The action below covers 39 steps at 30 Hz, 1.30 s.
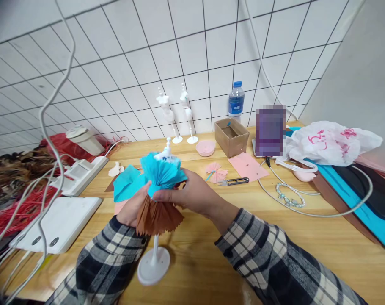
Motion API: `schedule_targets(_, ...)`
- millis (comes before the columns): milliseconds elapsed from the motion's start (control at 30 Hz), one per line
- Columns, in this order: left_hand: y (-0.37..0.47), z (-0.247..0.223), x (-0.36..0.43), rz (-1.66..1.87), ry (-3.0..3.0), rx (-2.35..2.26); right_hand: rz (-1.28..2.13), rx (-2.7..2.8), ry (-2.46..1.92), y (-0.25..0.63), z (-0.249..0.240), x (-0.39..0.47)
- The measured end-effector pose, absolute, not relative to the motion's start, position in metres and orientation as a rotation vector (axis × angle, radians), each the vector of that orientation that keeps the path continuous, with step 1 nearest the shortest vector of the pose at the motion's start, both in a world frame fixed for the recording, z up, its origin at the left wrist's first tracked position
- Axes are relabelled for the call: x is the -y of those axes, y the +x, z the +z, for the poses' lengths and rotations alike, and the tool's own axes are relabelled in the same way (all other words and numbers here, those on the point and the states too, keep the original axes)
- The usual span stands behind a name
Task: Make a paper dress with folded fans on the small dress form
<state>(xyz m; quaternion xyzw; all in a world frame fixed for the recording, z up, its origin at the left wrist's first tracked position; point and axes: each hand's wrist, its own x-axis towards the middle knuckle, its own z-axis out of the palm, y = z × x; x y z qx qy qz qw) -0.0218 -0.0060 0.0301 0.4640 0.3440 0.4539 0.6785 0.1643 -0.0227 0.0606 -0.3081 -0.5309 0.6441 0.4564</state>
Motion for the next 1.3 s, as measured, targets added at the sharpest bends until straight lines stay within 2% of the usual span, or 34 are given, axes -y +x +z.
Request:
schedule_targets(133, -0.031, 0.059, 0.013, 1.438, 1.642, -1.056, 1.455, 1.291, -0.955, 0.169, 0.062, 0.018)
schedule_targets(300, -0.028, 0.081, 0.034, 1.233, 2.399, -1.305, 1.266, 1.343, -1.068, 0.171, 0.064, 0.018)
schedule_targets(667, -0.024, 0.080, 0.046, 1.273, 2.493, -1.130, 1.209, 1.444, -1.101, 0.166, 0.075, 0.032)
schedule_targets(900, -0.030, 0.076, 0.041, 1.055, 2.815, -0.910, 1.161, 1.456, -1.181, 0.169, 0.072, 0.029)
schedule_targets(1000, -0.037, 0.071, 0.038, 1.257, 2.617, -0.809, 1.148, 1.443, -1.194, 0.172, 0.072, 0.026)
schedule_targets(1100, -0.036, 0.064, 0.034, 1.544, 2.017, -0.998, 1.209, 1.438, -1.189, 0.173, 0.075, 0.025)
schedule_targets(1200, -0.027, 0.060, 0.029, 1.397, 1.564, -0.978, 1.247, 1.457, -1.173, 0.172, 0.077, 0.026)
schedule_targets(1300, -0.018, 0.060, 0.028, 1.206, 1.361, -0.812, 1.237, 1.482, -1.103, 0.170, 0.076, 0.026)
